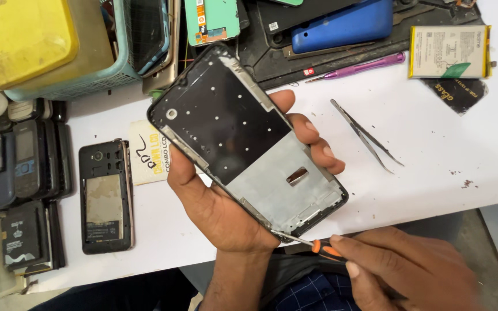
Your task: The person uses tweezers and a screwdriver to remove adhesive residue from the inside of a mobile phone back cover. They scrape along the edges and corners, then rotate the cover to continue cleaning different sections.
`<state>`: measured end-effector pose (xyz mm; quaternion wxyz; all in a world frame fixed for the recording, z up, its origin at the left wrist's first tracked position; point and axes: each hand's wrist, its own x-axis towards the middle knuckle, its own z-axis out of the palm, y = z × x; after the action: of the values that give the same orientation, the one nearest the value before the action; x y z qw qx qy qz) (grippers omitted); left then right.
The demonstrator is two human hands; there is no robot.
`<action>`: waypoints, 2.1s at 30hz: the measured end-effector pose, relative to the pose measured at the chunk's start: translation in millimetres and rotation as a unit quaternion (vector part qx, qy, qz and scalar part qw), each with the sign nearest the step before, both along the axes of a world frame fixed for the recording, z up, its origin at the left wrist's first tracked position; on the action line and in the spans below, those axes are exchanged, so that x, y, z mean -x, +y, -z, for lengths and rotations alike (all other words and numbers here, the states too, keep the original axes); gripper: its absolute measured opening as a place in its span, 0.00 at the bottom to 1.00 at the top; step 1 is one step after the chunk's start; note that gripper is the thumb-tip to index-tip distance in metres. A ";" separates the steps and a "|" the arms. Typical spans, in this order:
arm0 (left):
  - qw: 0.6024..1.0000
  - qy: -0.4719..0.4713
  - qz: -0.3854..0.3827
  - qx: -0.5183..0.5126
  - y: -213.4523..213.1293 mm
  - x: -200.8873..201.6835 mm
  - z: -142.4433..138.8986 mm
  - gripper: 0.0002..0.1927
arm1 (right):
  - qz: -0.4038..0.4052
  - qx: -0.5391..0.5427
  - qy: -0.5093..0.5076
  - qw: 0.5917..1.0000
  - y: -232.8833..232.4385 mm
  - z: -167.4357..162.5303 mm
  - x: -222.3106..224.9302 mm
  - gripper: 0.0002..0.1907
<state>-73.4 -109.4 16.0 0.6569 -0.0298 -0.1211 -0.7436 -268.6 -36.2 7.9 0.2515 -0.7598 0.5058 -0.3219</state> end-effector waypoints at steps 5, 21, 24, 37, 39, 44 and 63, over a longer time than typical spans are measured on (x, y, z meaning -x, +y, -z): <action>1.000 0.013 -0.016 -0.017 0.2 0.4 1.4 0.53 | 0.046 -0.004 -0.022 0.999 10.8 13.2 -10.7 0.11; 0.999 0.030 -0.026 -0.015 7.1 6.9 9.0 0.50 | 0.091 -0.016 -0.030 0.995 21.8 7.4 -24.9 0.10; 1.000 0.018 -0.025 -0.007 8.7 8.5 7.6 0.50 | 0.094 -0.004 -0.022 0.995 24.9 8.7 -23.3 0.10; 1.000 0.006 -0.026 -0.009 9.4 7.7 1.9 0.51 | 0.056 0.009 -0.034 0.998 27.3 7.0 -10.9 0.09; 0.999 0.023 -0.011 -0.032 10.0 9.3 2.8 0.51 | 0.082 -0.008 -0.032 0.996 27.9 5.9 -9.0 0.09; 1.000 0.010 -0.025 -0.009 12.8 10.6 2.7 0.49 | 0.058 -0.010 -0.033 0.998 24.5 7.8 -4.7 0.10; 1.000 0.024 -0.013 -0.015 12.1 14.7 9.3 0.50 | -0.007 0.007 -0.007 1.000 24.3 18.4 4.4 0.11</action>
<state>-88.1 -97.3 6.7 0.6699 -0.0359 -0.0943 -0.7356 -273.1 -11.9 -10.5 0.2518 -0.7630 0.4961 -0.3291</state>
